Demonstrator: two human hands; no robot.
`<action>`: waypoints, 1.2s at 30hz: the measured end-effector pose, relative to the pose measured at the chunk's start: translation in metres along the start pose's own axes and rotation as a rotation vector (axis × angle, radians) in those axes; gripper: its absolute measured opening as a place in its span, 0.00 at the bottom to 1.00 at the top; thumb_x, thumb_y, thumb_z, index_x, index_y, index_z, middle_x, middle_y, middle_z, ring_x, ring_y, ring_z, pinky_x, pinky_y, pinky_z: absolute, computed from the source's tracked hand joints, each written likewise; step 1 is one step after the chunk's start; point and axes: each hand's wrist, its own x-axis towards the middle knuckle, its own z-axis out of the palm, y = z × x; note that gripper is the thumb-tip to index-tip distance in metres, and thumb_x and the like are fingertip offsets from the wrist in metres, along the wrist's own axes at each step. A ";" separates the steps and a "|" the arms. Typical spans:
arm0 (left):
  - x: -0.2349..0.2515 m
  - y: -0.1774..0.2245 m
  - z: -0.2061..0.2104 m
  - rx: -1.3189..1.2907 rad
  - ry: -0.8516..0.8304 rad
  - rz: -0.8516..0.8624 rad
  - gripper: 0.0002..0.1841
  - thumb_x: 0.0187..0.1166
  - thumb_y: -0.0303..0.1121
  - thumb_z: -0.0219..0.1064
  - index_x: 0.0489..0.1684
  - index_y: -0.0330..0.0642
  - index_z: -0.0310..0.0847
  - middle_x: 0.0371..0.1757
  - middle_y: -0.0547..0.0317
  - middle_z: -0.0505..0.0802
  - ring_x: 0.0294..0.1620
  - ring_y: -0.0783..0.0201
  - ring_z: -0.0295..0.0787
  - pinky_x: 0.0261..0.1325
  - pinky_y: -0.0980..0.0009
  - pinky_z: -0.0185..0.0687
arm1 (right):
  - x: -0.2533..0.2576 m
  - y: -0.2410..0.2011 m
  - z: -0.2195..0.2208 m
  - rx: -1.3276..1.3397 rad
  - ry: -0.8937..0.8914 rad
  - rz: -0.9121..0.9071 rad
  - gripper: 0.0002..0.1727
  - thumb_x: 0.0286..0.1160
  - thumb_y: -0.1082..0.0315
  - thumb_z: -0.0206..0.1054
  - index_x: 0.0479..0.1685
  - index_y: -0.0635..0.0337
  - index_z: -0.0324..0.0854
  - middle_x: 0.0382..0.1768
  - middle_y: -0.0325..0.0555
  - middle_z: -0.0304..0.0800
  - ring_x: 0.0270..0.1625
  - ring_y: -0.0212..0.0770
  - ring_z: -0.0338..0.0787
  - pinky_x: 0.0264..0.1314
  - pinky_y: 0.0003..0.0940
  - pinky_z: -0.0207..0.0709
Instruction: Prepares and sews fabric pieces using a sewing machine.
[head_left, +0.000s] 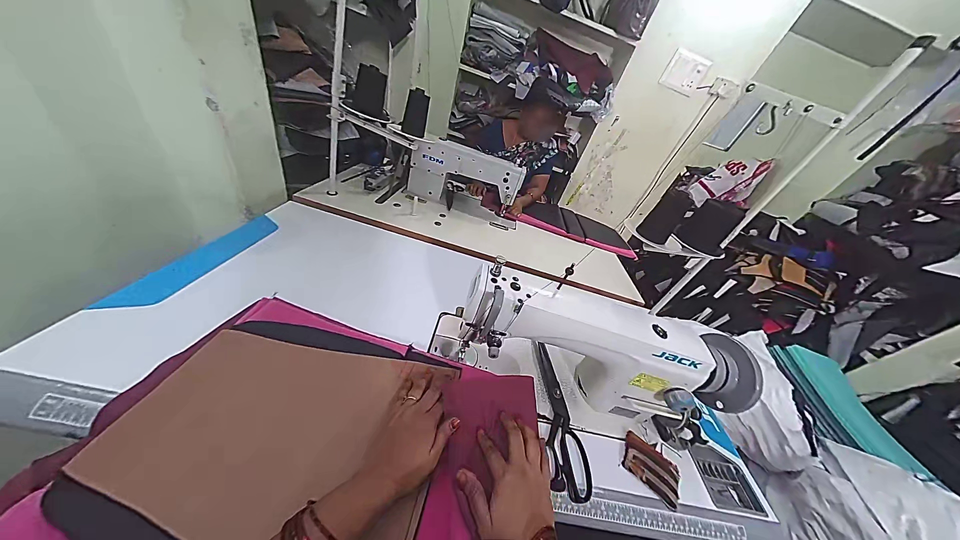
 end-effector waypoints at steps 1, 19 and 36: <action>0.001 0.000 -0.003 -0.016 -0.010 0.004 0.36 0.91 0.54 0.36 0.78 0.34 0.76 0.90 0.45 0.69 0.96 0.42 0.46 0.94 0.41 0.27 | 0.005 -0.005 -0.006 -0.033 -0.004 0.010 0.43 0.73 0.24 0.52 0.70 0.46 0.89 0.83 0.59 0.74 0.88 0.70 0.66 0.85 0.77 0.49; 0.026 -0.027 0.017 0.094 0.330 0.218 0.29 0.80 0.48 0.54 0.70 0.39 0.85 0.74 0.52 0.88 0.77 0.41 0.82 0.73 0.37 0.75 | 0.102 -0.024 -0.009 -0.268 -0.492 -0.116 0.48 0.70 0.75 0.64 0.97 0.52 0.48 0.98 0.33 0.39 0.97 0.57 0.43 0.86 0.71 0.42; 0.082 -0.032 0.004 0.106 0.274 0.255 0.24 0.77 0.46 0.54 0.56 0.39 0.89 0.66 0.48 0.92 0.75 0.42 0.83 0.73 0.41 0.74 | 0.155 0.004 -0.015 -0.128 -0.549 -0.078 0.45 0.64 0.64 0.69 0.92 0.45 0.63 0.91 0.45 0.62 0.92 0.55 0.56 0.88 0.65 0.42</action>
